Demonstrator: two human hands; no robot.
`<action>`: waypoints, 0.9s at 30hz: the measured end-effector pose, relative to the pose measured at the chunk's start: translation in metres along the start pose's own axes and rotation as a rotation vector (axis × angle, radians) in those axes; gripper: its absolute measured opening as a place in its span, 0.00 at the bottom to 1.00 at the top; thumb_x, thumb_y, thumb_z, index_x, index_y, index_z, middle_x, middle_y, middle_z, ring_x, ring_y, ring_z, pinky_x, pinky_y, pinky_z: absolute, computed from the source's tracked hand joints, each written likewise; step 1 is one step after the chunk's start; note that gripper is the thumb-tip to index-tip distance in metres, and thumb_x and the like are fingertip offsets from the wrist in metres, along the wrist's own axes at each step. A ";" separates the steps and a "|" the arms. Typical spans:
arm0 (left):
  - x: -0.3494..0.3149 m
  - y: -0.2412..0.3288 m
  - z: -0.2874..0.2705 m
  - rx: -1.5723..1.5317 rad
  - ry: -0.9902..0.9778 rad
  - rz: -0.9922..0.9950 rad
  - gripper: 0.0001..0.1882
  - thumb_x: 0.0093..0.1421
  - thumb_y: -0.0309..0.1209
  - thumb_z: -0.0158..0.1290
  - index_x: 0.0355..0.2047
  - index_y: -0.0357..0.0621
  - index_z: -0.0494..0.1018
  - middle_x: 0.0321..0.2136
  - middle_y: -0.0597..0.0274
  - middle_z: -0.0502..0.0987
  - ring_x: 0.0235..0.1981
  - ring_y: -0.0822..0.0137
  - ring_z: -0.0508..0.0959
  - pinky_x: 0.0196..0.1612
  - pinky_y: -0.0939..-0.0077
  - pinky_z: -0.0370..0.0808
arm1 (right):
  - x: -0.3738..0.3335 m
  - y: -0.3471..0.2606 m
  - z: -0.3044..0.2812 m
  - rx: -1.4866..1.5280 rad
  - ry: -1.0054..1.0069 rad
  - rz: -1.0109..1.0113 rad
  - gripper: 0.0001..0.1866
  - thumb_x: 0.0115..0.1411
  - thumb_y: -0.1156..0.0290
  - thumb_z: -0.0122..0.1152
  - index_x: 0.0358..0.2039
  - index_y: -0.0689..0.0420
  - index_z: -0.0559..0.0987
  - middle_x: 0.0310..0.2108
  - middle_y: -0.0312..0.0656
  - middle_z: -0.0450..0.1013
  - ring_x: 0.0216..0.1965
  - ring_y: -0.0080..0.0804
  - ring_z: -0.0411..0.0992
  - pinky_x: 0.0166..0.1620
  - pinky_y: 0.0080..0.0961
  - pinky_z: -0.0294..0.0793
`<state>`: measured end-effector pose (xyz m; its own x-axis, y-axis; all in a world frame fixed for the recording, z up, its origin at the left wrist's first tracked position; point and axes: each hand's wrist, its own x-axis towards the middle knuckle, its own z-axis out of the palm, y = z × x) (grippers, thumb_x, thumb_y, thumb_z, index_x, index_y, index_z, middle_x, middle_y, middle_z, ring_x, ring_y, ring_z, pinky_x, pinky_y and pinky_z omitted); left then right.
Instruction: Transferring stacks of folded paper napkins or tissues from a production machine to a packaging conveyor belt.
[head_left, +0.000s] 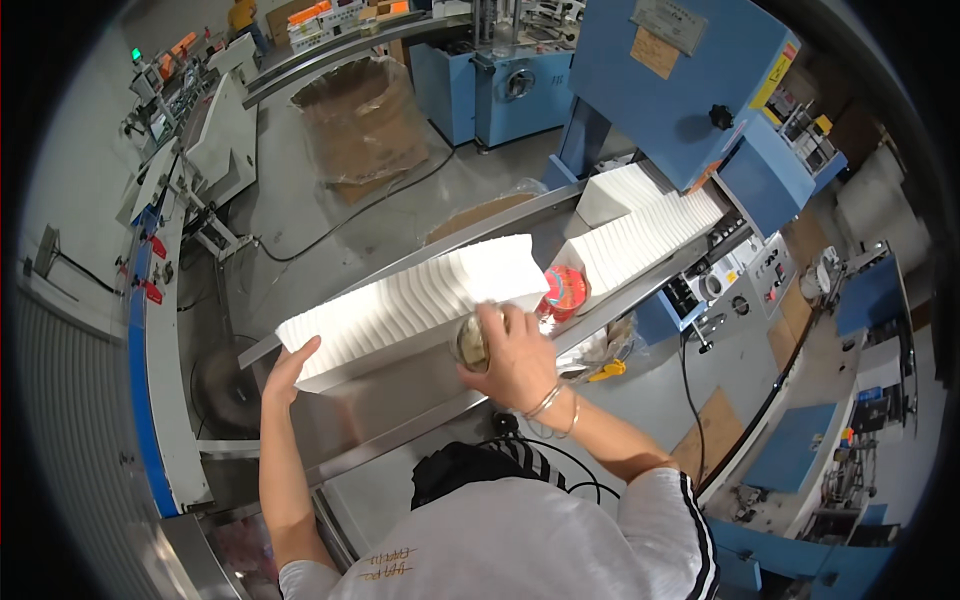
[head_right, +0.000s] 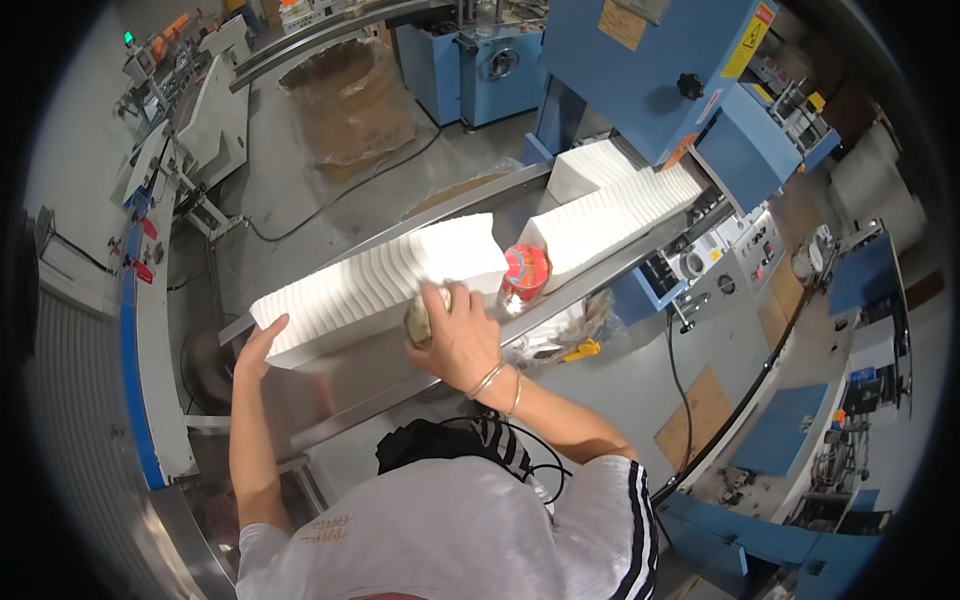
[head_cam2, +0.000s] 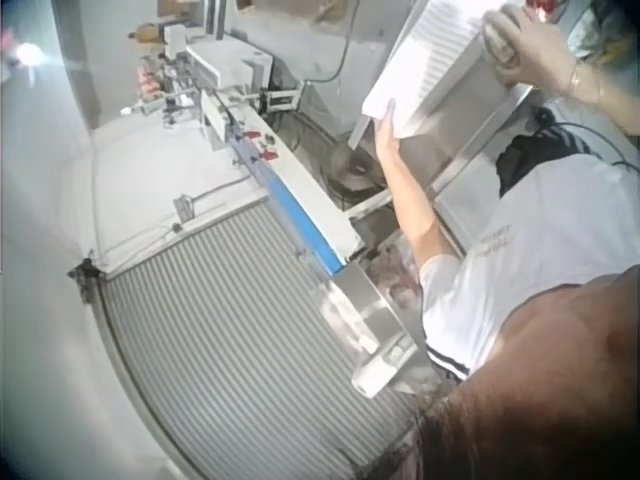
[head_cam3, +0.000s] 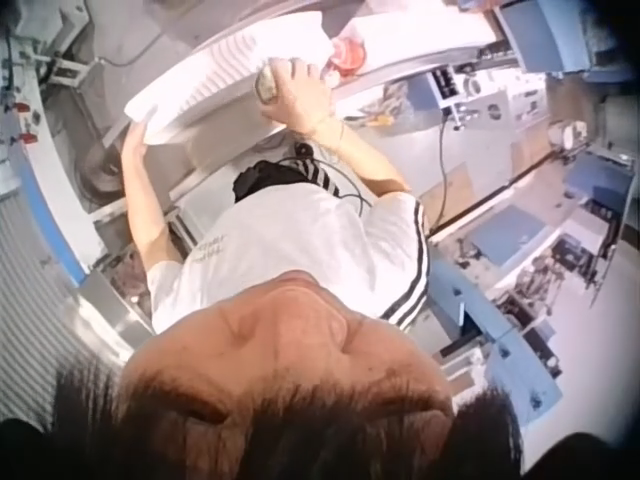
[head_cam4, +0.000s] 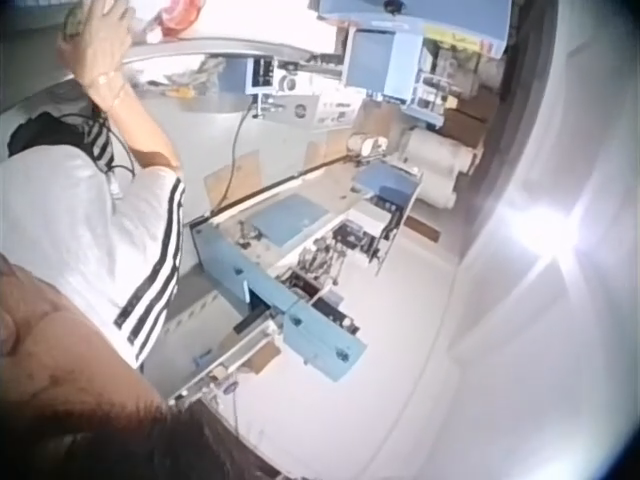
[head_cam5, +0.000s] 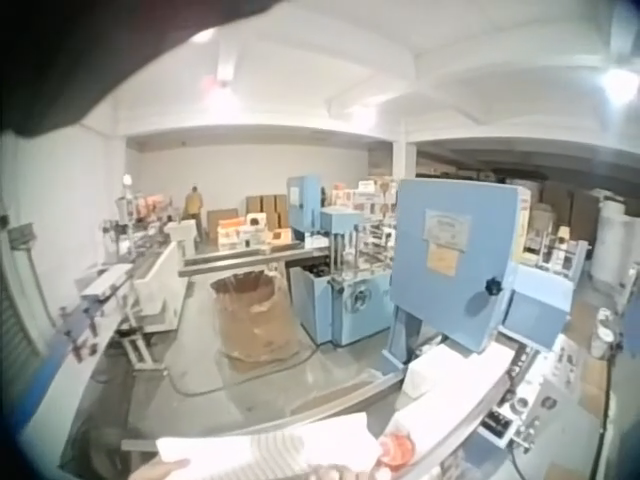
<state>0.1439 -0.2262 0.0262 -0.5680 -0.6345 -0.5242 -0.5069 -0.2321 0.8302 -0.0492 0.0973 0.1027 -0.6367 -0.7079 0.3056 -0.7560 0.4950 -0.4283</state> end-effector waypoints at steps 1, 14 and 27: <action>-0.002 -0.003 -0.006 -0.037 -0.013 0.006 0.49 0.54 0.45 0.62 0.67 0.42 0.46 0.65 0.57 0.55 0.67 0.61 0.52 0.65 0.67 0.48 | 0.011 0.001 -0.015 -0.041 0.063 -0.018 0.43 0.37 0.56 0.72 0.56 0.51 0.66 0.44 0.50 0.65 0.44 0.50 0.67 0.40 0.43 0.75; 0.010 -0.015 -0.008 -0.164 0.003 -0.022 0.44 0.55 0.42 0.61 0.66 0.42 0.50 0.62 0.58 0.61 0.63 0.62 0.60 0.63 0.70 0.55 | 0.182 0.271 0.012 -0.433 -0.189 0.433 0.42 0.40 0.50 0.69 0.56 0.49 0.66 0.50 0.56 0.67 0.51 0.56 0.68 0.51 0.44 0.71; 0.012 -0.015 -0.008 -0.064 -0.020 -0.009 0.51 0.51 0.49 0.62 0.66 0.39 0.49 0.65 0.52 0.56 0.67 0.59 0.52 0.66 0.66 0.45 | 0.129 0.146 0.048 -0.120 -0.476 0.036 0.38 0.61 0.38 0.43 0.27 0.66 0.80 0.29 0.61 0.75 0.36 0.59 0.75 0.42 0.44 0.74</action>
<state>0.1500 -0.2364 0.0090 -0.5768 -0.6175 -0.5347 -0.4699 -0.2846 0.8356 -0.2343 0.0545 0.0388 -0.5442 -0.8268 -0.1421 -0.7646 0.5585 -0.3217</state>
